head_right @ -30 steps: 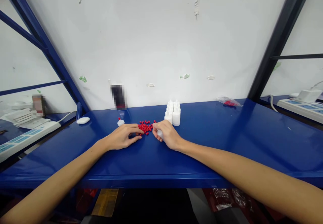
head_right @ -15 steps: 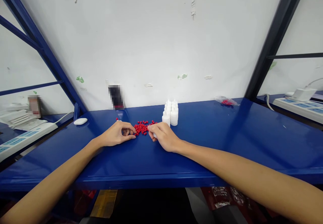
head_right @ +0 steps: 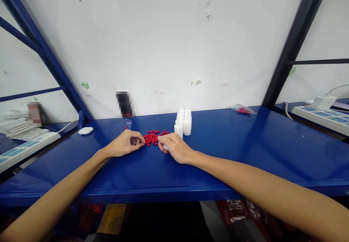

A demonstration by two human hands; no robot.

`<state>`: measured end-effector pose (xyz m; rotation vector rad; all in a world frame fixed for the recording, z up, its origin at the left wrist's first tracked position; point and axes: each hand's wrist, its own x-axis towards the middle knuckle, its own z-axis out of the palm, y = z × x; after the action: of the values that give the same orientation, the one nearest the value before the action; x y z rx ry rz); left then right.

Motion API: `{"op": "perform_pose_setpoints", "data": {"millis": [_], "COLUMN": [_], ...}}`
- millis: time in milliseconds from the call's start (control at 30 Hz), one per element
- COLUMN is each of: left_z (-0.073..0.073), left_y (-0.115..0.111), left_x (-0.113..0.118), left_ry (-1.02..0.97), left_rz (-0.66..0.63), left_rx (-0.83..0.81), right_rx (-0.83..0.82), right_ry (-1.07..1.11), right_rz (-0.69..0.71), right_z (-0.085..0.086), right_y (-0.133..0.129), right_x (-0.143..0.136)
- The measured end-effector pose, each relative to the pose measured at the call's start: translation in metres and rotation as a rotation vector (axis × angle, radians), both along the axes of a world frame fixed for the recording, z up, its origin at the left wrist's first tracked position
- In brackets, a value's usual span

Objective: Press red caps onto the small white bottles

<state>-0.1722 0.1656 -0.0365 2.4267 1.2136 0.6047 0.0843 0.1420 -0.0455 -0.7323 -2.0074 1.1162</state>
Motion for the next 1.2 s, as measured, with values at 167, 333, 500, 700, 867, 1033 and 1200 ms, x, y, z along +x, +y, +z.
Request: {"op": "perform_pose_setpoints", "data": {"millis": [167,333,500,700,867,1033,1200], "left_z": [0.001,0.014,0.010,-0.002,0.004,-0.001,-0.003], "left_y": [0.000,-0.009,-0.012,-0.010,-0.020,-0.022,-0.022], "left_x": [0.001,0.020,0.065,0.088,0.089,0.090,0.089], "left_ry": [-0.173,-0.353,-0.555,-0.688,-0.796,-0.843,-0.877], "left_rz": [-0.030,-0.007,-0.065,-0.007,0.016,0.004,-0.030], "left_rx": [0.024,0.041,0.038,0.016,-0.025,-0.094,-0.118], "right_rx": [-0.008,-0.010,0.003,-0.059,-0.134,-0.158,-0.104], "right_ry": [0.017,0.048,0.087,0.086,0.184,0.252,0.196], "right_rz": [-0.001,0.003,-0.005,-0.064,-0.057,-0.063,0.017], "right_z": [-0.001,-0.001,-0.003,-0.004,-0.009,-0.010,-0.009], "right_y": [0.000,0.002,0.005,0.009,0.013,0.011,0.008], "right_x": [-0.001,-0.003,-0.005,-0.007,-0.009,-0.010,-0.012]}}
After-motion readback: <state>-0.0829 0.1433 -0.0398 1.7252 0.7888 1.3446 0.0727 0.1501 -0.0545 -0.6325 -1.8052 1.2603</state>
